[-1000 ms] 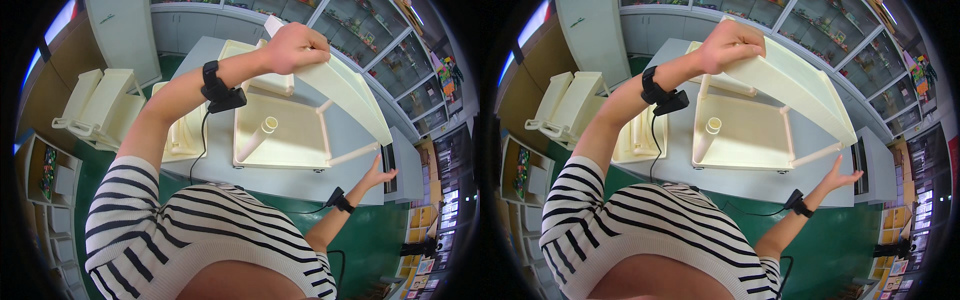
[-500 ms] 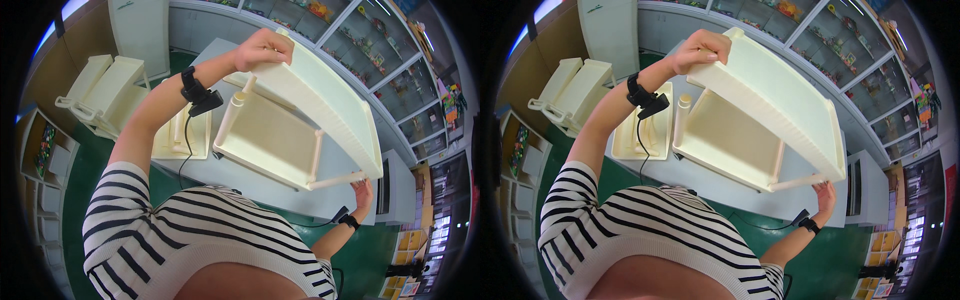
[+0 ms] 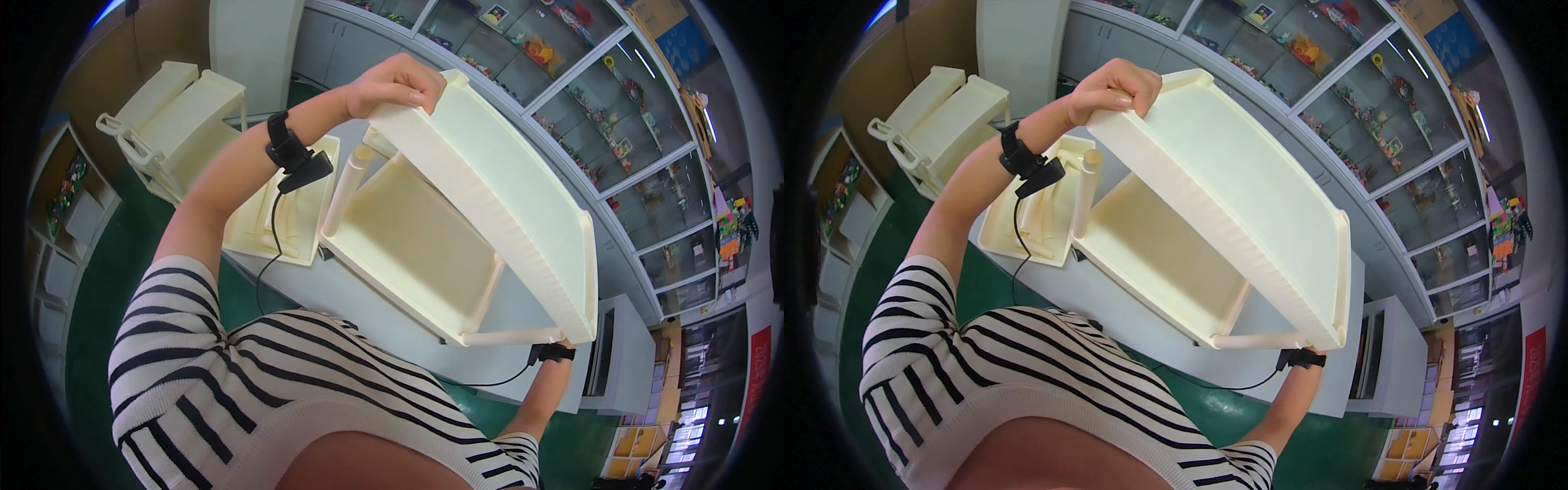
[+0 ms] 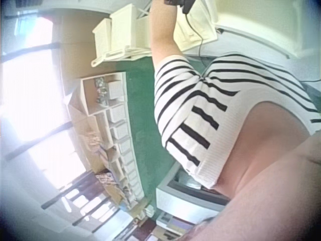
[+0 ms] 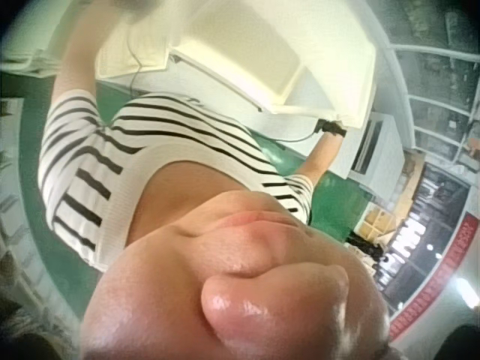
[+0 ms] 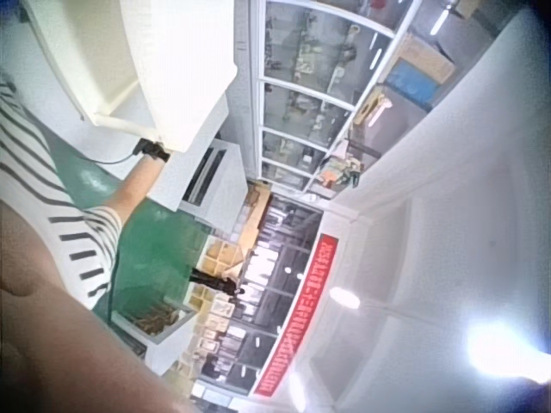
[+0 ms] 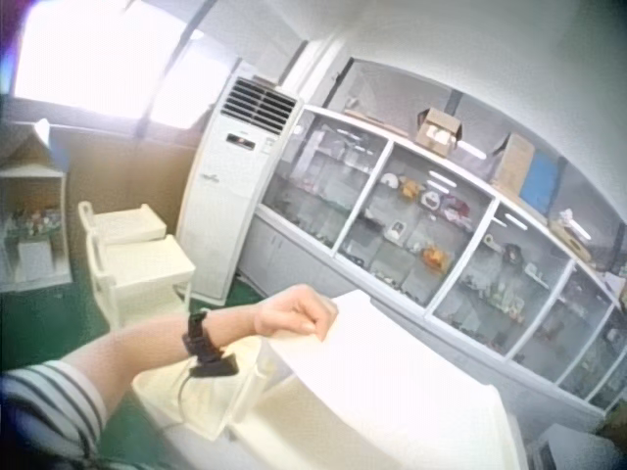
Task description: The person disassembles a plastic multi-tier utility cart by pulling apart the shelves and legs and placing the pieces into a white tray.
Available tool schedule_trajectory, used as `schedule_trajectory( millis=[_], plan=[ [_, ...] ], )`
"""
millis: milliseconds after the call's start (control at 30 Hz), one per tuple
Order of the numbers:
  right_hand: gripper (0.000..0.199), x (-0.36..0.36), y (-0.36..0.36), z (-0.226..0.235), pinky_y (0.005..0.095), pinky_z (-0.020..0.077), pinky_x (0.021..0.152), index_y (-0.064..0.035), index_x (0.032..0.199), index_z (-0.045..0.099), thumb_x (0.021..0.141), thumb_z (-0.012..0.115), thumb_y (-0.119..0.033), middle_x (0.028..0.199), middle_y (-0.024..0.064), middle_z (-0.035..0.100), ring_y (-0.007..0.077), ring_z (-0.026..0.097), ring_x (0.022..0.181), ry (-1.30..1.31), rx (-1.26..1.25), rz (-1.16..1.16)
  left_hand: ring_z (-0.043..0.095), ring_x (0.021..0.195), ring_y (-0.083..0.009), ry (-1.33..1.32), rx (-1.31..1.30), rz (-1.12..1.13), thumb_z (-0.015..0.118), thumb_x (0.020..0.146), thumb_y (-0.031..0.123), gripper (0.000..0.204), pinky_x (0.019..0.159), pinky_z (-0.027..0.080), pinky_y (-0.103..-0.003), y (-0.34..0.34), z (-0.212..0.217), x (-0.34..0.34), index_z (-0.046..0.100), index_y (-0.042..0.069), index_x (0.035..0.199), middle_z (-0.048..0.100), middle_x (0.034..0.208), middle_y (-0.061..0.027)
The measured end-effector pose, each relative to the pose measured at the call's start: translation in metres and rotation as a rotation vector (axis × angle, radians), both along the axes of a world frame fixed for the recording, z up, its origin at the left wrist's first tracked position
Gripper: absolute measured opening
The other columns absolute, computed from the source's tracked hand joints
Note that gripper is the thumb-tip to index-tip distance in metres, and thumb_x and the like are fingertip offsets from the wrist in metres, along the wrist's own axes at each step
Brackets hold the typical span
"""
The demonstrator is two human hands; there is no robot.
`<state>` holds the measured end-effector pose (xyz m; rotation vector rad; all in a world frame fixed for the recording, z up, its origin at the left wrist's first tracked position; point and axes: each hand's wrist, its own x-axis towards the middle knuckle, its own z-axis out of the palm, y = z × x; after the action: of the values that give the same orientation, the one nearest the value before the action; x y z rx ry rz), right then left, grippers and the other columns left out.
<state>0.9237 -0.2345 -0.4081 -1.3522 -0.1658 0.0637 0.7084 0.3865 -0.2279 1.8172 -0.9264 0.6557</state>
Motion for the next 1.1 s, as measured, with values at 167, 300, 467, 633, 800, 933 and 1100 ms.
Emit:
schedule_trajectory(
  millis=[167,300,467,633,800,933,1100],
  plan=[
    [0.047,0.005,0.001,-0.005,0.0425,0.0448,0.086,-0.0056,0.125,0.039,0.090,0.047,-0.036,0.119,0.0140,0.050,0.0288,0.054,0.105,-0.010,0.032,0.033,0.044,0.064,-0.0184,0.027,-0.029,-0.017,0.052,0.072,0.034,0.039,0.061,0.033,-0.029,0.008,0.001,0.002,0.056,-0.003,0.060,0.049,0.060,-0.0087],
    [0.046,0.016,0.005,-0.003,0.0421,0.0446,0.085,-0.0060,0.123,0.039,0.090,0.047,-0.037,0.116,0.0135,0.050,0.0286,0.053,0.103,-0.023,0.048,0.051,0.045,0.065,-0.0175,0.017,-0.048,-0.012,0.052,0.072,0.030,0.036,0.063,0.034,-0.027,0.005,-0.002,0.001,0.057,-0.004,0.062,0.050,0.062,-0.0096],
    [0.045,0.021,0.010,-0.008,0.0416,0.0443,0.084,-0.0064,0.120,0.040,0.090,0.047,-0.039,0.113,0.0129,0.050,0.0282,0.053,0.101,-0.021,0.069,0.070,0.045,0.064,-0.0181,0.037,-0.035,0.016,0.052,0.072,0.032,0.038,0.062,0.034,-0.028,0.003,0.002,-0.002,0.057,-0.004,0.061,0.050,0.061,-0.0094],
    [0.044,0.024,0.016,-0.011,0.0411,0.0441,0.083,-0.0068,0.118,0.040,0.090,0.046,-0.040,0.110,0.0122,0.050,0.0279,0.053,0.099,-0.023,0.084,0.095,0.044,0.063,-0.0180,0.034,-0.008,0.032,0.052,0.072,0.034,0.040,0.060,0.033,-0.028,0.005,0.003,-0.006,0.057,-0.003,0.059,0.049,0.061,-0.0091],
    [0.043,0.028,0.016,-0.015,0.0406,0.0439,0.081,-0.0072,0.115,0.041,0.089,0.046,-0.041,0.107,0.0115,0.050,0.0276,0.053,0.097,-0.030,0.092,0.120,0.039,0.058,-0.0180,0.038,-0.040,0.138,0.048,0.067,0.042,0.044,0.056,0.029,-0.029,-0.006,0.004,-0.013,0.053,0.001,0.051,0.048,0.052,-0.0077],
    [0.042,0.031,0.018,-0.018,0.0402,0.0437,0.080,-0.0075,0.113,0.042,0.089,0.045,-0.042,0.104,0.0110,0.050,0.0273,0.053,0.095,-0.030,0.104,0.132,0.039,0.059,-0.0179,0.051,-0.050,0.134,0.048,0.068,0.042,0.045,0.057,0.029,-0.029,-0.009,0.006,-0.012,0.053,0.001,0.052,0.048,0.052,-0.0076],
    [0.042,0.034,0.022,-0.019,0.0397,0.0434,0.079,-0.0080,0.110,0.042,0.089,0.045,-0.044,0.101,0.0103,0.051,0.0270,0.053,0.093,-0.023,0.113,0.149,0.040,0.061,-0.0179,0.049,-0.065,0.131,0.047,0.070,0.042,0.045,0.057,0.030,-0.029,-0.012,0.009,-0.018,0.053,0.001,0.053,0.049,0.053,-0.0075]
  ],
)
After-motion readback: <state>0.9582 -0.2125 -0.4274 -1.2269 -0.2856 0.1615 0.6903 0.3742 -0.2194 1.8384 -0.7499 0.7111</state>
